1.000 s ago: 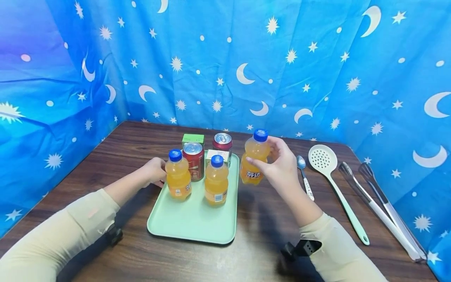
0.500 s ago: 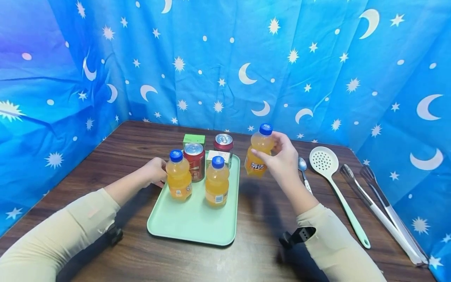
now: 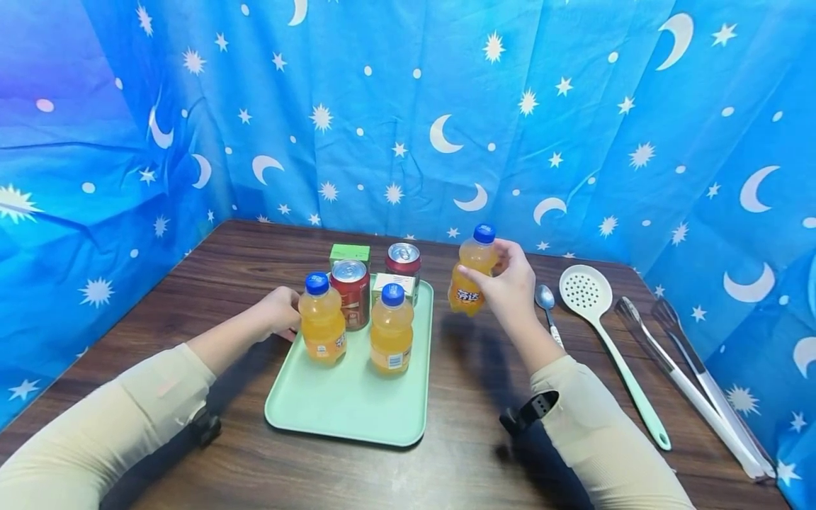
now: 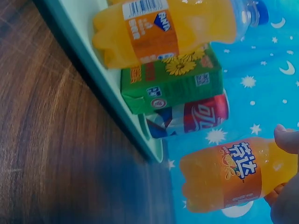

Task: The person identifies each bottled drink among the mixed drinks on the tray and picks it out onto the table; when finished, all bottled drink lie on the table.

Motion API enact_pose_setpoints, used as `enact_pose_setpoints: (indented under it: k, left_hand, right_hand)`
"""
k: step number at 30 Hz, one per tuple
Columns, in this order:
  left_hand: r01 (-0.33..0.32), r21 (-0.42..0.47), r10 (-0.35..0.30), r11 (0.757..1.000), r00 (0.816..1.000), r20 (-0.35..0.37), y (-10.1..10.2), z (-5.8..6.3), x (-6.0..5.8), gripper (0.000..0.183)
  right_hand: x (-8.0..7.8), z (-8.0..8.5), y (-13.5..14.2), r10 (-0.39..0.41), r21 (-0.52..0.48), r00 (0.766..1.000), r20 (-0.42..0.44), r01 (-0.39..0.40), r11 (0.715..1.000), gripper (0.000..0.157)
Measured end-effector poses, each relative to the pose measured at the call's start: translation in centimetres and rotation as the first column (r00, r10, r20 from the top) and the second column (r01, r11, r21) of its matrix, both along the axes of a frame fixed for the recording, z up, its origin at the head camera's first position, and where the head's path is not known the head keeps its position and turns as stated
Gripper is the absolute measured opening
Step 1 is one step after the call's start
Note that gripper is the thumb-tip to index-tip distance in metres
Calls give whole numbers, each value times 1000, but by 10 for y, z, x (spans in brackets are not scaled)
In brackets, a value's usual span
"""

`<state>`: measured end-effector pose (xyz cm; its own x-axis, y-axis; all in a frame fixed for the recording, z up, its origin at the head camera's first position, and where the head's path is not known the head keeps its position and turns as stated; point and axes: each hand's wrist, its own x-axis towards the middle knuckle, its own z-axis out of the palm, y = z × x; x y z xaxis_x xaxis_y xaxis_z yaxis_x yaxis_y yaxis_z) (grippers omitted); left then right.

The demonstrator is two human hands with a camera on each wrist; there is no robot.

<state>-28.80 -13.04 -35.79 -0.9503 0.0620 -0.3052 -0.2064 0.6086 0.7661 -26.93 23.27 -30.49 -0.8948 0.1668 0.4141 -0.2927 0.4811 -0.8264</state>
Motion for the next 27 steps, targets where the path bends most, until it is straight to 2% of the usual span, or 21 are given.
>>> enact_pose_setpoints:
  k: [14, 27]
  left_hand:
    - [-10, -12, 10, 1000, 1000, -8, 1, 0, 0, 24]
    - [-10, -13, 10, 1000, 1000, -7, 0, -2, 0, 27]
  right_hand:
    - [-16, -15, 9, -49, -11, 998, 47, 50, 999, 67]
    - [-25, -27, 14, -49, -13, 998, 51, 50, 999, 66]
